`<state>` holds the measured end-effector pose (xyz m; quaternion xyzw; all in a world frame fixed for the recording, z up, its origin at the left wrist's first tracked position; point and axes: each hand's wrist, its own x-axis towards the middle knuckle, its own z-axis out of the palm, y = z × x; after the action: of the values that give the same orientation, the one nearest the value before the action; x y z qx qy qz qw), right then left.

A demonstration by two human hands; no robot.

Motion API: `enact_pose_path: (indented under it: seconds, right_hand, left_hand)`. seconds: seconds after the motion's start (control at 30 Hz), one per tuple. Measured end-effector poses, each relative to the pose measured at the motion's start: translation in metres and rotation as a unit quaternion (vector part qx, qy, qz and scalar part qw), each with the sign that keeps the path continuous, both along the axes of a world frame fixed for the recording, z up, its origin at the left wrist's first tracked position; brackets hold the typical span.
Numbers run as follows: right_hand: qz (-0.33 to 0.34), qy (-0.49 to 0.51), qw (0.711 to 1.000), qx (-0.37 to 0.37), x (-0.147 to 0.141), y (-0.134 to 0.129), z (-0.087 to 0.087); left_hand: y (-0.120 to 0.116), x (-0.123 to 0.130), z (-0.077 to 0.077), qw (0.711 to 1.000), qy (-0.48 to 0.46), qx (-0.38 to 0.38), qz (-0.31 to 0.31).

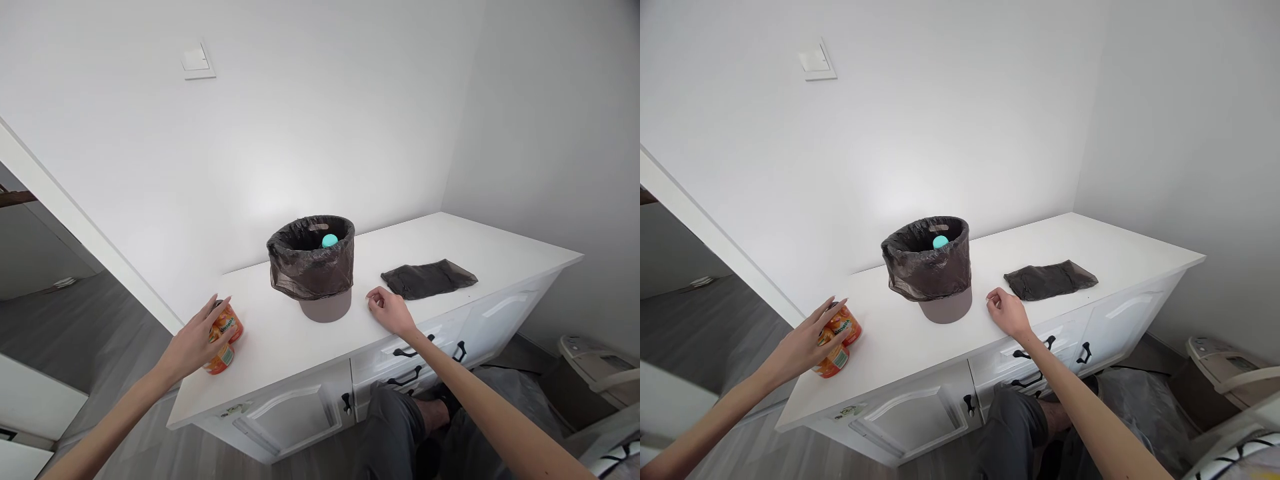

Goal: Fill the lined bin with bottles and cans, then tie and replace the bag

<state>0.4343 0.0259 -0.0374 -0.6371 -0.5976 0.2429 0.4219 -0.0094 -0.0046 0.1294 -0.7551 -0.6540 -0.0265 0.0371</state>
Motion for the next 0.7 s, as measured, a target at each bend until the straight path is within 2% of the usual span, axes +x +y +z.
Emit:
enact_pose_path:
  seconds: [0.13,0.23,0.4,0.57,0.63,0.7]
  right_hand:
    - [0.006,0.003,1.000,-0.002,0.000,-0.001,0.002]
    - [0.005,0.005,1.000,-0.003,-0.001,-0.002,0.003]
    - [0.004,0.003,1.000,0.005,-0.001,-0.001,0.002]
    - [0.008,0.003,1.000,0.007,0.001,0.000,0.000]
    - [0.010,0.002,1.000,0.013,0.001,0.001,-0.001]
    - [0.012,0.003,1.000,0.018,0.001,0.001,-0.001]
  left_hand:
    - [0.005,0.002,-0.002,1.000,-0.023,-0.001,0.006]
    - [-0.004,0.005,-0.001,0.999,-0.037,0.029,0.008]
    - [-0.037,0.015,-0.002,0.994,-0.042,0.096,0.013]
    - [-0.080,0.030,-0.008,0.981,-0.070,0.172,-0.051]
    - [-0.096,0.041,0.001,0.972,-0.078,0.210,-0.075]
    - [-0.104,0.058,0.023,0.956,-0.103,0.263,-0.084]
